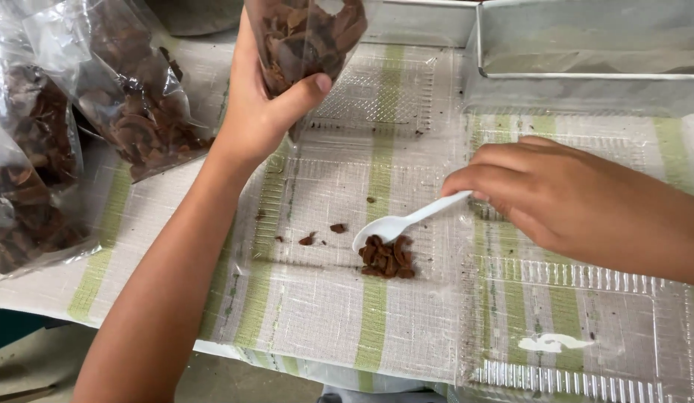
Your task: Packing dried plant material into plastic bags and clamshell containers using a spoon and a brush.
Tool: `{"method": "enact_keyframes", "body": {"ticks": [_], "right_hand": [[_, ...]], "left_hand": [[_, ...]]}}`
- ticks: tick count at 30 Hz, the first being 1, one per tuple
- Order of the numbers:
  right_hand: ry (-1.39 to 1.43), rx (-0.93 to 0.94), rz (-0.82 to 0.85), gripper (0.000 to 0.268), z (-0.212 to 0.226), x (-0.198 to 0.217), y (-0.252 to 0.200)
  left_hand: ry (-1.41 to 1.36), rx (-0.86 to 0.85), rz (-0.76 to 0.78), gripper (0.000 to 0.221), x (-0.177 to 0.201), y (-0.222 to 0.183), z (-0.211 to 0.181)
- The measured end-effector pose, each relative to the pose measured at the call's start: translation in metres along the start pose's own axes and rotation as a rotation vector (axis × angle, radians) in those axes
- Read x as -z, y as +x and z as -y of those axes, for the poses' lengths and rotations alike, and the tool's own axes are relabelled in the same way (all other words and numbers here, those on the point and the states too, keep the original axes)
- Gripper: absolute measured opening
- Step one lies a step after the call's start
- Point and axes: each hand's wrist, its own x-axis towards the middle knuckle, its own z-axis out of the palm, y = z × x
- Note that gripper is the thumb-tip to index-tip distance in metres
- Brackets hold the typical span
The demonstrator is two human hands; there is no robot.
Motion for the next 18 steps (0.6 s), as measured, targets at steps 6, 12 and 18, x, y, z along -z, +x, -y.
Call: {"method": "enact_keyframes", "body": {"ticks": [6, 12, 18], "right_hand": [[0.21, -0.121, 0.107, 0.04, 0.0, -0.003, -0.006], [0.259, -0.147, 0.106, 0.038, 0.008, -0.006, 0.002], [0.213, -0.036, 0.103, 0.042, 0.005, -0.009, 0.008]], "left_hand": [[0.0, -0.003, 0.003, 0.063, 0.0, -0.001, 0.0], [0.038, -0.045, 0.016, 0.061, 0.0, 0.001, 0.0], [0.113, -0.097, 0.023, 0.05, -0.004, 0.006, -0.014]]}}
